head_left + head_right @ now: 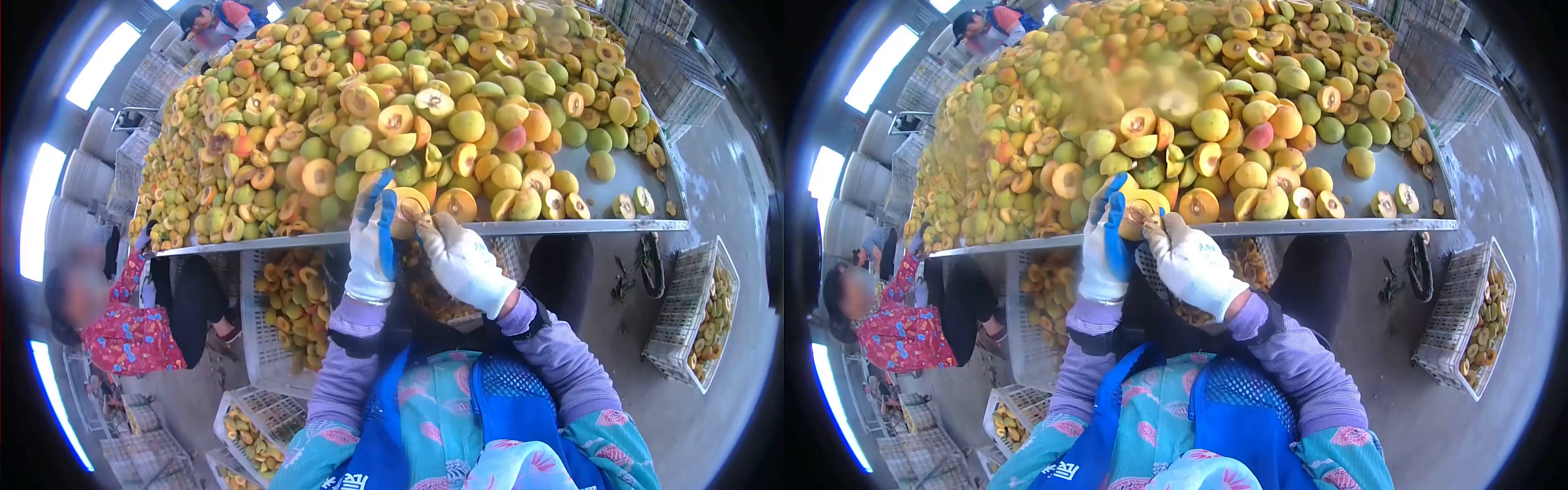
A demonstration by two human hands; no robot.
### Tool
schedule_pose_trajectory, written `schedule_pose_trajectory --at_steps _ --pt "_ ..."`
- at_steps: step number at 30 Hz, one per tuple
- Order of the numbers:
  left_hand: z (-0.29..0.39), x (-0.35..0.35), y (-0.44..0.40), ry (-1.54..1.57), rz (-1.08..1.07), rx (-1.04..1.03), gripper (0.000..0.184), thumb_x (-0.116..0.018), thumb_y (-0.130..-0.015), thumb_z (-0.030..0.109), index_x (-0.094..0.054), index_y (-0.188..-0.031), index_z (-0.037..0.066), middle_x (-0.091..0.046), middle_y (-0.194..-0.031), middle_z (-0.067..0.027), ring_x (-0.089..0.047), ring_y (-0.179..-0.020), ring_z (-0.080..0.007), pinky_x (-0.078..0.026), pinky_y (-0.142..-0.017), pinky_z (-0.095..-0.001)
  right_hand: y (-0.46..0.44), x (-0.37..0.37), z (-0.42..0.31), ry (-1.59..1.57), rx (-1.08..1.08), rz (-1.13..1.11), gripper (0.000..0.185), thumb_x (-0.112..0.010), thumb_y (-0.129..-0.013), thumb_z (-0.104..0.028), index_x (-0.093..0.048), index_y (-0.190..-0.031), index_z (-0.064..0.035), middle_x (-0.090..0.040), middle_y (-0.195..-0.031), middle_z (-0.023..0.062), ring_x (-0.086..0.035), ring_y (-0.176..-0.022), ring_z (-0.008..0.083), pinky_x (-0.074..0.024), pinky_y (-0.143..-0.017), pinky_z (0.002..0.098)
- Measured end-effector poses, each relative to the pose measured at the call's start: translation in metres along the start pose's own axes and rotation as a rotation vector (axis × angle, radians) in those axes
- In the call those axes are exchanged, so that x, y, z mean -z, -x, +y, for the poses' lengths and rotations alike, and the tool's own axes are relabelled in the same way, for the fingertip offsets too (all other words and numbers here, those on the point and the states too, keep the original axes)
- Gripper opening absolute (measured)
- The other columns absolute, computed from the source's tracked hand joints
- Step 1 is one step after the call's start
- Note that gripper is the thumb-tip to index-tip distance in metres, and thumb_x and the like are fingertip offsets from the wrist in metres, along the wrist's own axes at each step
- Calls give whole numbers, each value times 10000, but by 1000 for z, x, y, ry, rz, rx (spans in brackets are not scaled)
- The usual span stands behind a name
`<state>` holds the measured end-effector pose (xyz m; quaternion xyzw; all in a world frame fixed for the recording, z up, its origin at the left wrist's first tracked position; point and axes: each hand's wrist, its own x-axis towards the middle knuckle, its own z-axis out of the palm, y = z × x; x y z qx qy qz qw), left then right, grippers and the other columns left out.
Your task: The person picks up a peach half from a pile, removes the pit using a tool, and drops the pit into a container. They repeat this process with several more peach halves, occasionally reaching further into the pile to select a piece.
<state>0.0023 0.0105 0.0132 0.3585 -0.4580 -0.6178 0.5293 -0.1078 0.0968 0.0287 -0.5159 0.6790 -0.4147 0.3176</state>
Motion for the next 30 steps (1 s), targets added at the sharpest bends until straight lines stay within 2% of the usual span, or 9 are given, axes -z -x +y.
schedule_pose_trajectory --at_steps 3,4,6,9,13,15,21,25,30 --pt "-17 32 -8 -598 -299 -342 339 -594 -906 144 -560 -1216 13 -612 -1104 -138 -593 -1013 -251 -488 -878 -330 8 1 3 37 10 51 397 -446 -977 -367 -539 -1037 14 -618 -794 292 -601 -797 465 -461 -688 516" --pt "-11 32 -8 -599 -301 -338 339 -594 -906 144 -560 -1216 13 -612 -1104 -138 -593 -1013 -251 -488 -878 -330 10 4 3 36 4 51 397 -446 -977 -367 -539 -1037 14 -618 -794 292 -601 -797 465 -461 -688 516" --pt "2 29 -9 -995 -412 -693 387 -584 -871 124 -548 -1243 23 -597 -1132 -194 -600 -1019 -314 -507 -857 -361 12 10 3 -35 23 10 390 -443 -980 -366 -542 -1013 10 -615 -794 291 -600 -805 460 -460 -692 505" --pt "-7 30 -11 -930 -374 -758 428 -591 -834 110 -550 -1252 33 -599 -1131 -203 -607 -1004 -323 -511 -846 -359 15 17 -1 -17 14 -35 369 -434 -985 -355 -533 -955 -1 -604 -760 278 -593 -780 459 -449 -683 507" --pt "19 -2 0 -906 -337 -703 344 -580 -893 151 -575 -1203 2 -633 -1042 -158 -623 -949 -265 -511 -816 -334 20 21 -2 -44 14 -30 359 -427 -989 -350 -525 -927 -10 -591 -731 269 -585 -758 458 -440 -674 510" --pt "21 -12 7 -250 -237 -117 319 -549 -957 221 -597 -1156 -24 -649 -960 -94 -612 -909 -178 -500 -789 -297 22 19 -3 -54 3 -25 362 -424 -990 -351 -527 -937 -8 -592 -738 270 -585 -766 458 -441 -675 508" --pt "18 -17 7 -360 -317 -264 290 -531 -976 242 -624 -1040 -25 -655 -942 -67 -596 -849 -129 -483 -776 -264 18 22 7 -92 -34 -68 378 -417 -992 -349 -533 -999 11 -605 -792 280 -585 -816 465 -450 -696 498" --pt "12 -23 5 -345 -230 -88 253 -526 -974 214 -618 -1011 -18 -655 -938 -82 -599 -828 -137 -488 -765 -275 16 19 15 -130 -26 -105 400 -403 -995 -354 -537 -1055 18 -624 -882 279 -590 -899 459 -458 -753 482" --pt "-7 -23 12 -426 -117 -297 225 -500 -977 171 -602 -1026 -23 -653 -966 -112 -604 -840 -158 -490 -768 -300 19 -36 44 -233 -174 58 424 -377 -1002 -364 -537 -1143 2 -644 -951 211 -610 -930 383 -456 -796 443"
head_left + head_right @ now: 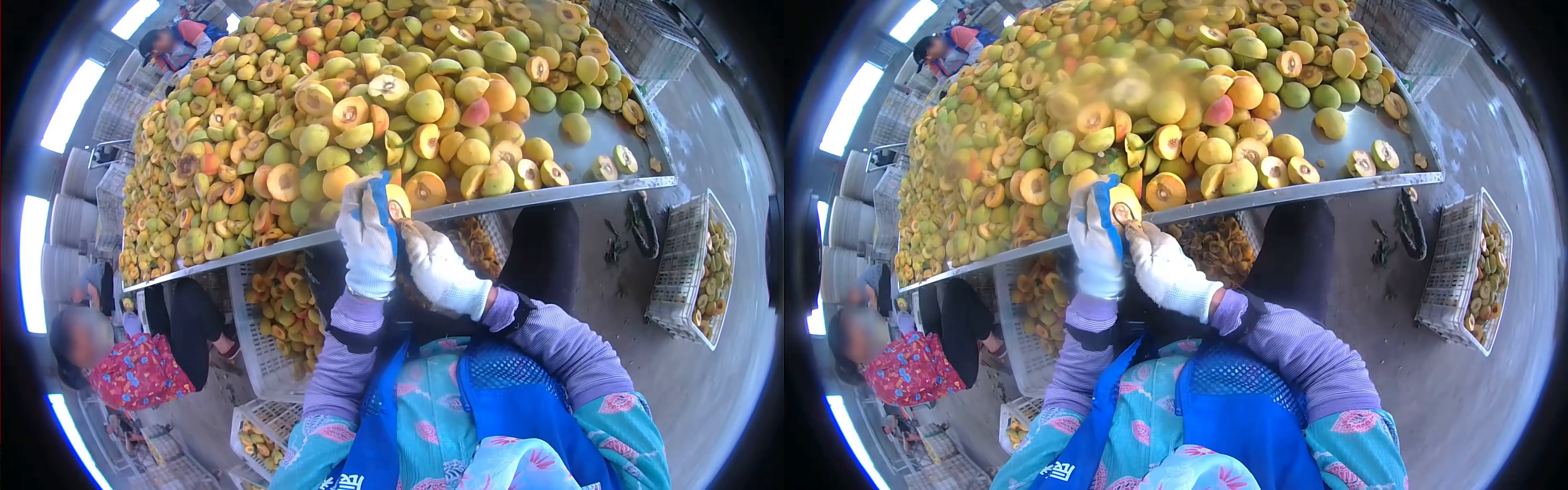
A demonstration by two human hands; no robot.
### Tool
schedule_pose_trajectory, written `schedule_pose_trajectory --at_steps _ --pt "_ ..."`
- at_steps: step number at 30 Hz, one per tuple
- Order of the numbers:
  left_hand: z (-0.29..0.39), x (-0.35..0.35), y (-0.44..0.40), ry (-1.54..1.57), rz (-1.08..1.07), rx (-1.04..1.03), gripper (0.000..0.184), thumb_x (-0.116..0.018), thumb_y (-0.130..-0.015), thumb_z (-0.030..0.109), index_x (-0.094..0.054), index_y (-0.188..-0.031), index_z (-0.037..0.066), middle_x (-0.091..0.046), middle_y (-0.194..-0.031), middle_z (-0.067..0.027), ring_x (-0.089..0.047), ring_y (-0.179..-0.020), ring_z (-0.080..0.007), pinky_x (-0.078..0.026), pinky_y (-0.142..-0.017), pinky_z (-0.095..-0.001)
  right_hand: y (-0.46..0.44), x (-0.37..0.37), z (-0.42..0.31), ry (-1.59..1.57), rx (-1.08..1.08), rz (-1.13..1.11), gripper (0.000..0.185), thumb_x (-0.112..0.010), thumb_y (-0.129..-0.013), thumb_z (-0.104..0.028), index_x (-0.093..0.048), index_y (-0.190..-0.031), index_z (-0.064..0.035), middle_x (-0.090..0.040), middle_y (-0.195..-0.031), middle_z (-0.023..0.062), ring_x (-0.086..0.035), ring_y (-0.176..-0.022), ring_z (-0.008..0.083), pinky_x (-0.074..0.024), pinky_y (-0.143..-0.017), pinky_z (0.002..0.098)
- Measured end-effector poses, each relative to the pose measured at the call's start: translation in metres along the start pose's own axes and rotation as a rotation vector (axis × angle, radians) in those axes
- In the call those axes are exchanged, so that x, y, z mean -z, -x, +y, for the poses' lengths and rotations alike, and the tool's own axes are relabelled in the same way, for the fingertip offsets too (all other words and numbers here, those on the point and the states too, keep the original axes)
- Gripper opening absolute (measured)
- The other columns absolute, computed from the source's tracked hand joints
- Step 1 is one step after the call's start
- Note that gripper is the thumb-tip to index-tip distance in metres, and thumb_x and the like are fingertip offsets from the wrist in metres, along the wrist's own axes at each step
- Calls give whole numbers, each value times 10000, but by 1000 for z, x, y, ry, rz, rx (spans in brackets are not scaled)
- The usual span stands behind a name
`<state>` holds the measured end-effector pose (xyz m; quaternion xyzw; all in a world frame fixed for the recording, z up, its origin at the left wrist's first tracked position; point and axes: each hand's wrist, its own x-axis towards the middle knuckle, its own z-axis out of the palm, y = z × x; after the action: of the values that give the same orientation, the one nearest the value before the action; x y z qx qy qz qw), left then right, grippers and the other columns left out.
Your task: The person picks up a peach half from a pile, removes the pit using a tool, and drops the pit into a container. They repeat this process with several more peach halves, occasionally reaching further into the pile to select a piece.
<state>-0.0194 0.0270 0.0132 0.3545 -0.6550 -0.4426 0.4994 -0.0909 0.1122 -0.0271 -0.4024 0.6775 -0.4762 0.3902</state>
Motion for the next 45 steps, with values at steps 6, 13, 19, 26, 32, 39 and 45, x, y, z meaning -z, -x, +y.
schedule_pose_trajectory --at_steps 6,13,19,26,32,39,45 --pt "-6 7 -4 80 25 94 215 -502 -975 176 -596 -1006 -15 -647 -949 -108 -588 -829 -155 -486 -761 -301 4 3 -20 -147 46 -68 466 -378 -990 -418 -559 -1121 -9 -629 -913 199 -599 -869 348 -456 -825 417" --pt "-3 25 -21 -18 -354 34 175 -534 -964 170 -607 -971 11 -635 -900 -51 -573 -816 -106 -476 -746 -251 1 23 -15 -58 57 -219 400 -383 -995 -364 -521 -1060 6 -612 -882 246 -587 -842 417 -458 -765 432" --pt "-2 17 -15 128 -128 165 154 -546 -958 138 -616 -987 5 -633 -893 -39 -560 -810 -91 -471 -739 -242 2 7 -13 -169 95 -34 382 -368 -1002 -357 -522 -1109 -24 -600 -866 206 -585 -825 345 -456 -775 417" --pt "-5 12 -4 -51 -98 -29 148 -518 -968 110 -606 -1020 4 -625 -893 -52 -543 -736 -99 -467 -685 -248 8 -6 -20 -361 -52 -71 364 -383 -1004 -321 -552 -1089 -10 -610 -868 191 -592 -836 327 -457 -778 407" --pt "2 22 -16 -69 -352 24 216 -545 -941 138 -635 -1053 -23 -669 -983 -141 -659 -888 -218 -537 -797 -311 4 14 -29 -198 174 -60 442 -413 -987 -453 -562 -955 -38 -574 -709 65 -573 -634 203 -447 -563 308" --pt "-21 20 -36 44 -446 484 314 -639 -912 245 -619 -1012 -52 -695 -895 -134 -677 -707 -193 -552 -631 -290 14 5 -41 -997 -500 -381 532 -471 -889 -643 -481 -805 -118 -426 -511 19 -423 -383 155 -328 -351 279" --pt "-30 12 -43 229 -534 593 337 -670 -888 260 -608 -1013 -47 -696 -917 -124 -674 -788 -178 -553 -699 -287 10 16 -36 -1124 -553 -503 500 -423 -926 -615 -505 -829 -132 -440 -535 8 -413 -379 142 -336 -356 282"
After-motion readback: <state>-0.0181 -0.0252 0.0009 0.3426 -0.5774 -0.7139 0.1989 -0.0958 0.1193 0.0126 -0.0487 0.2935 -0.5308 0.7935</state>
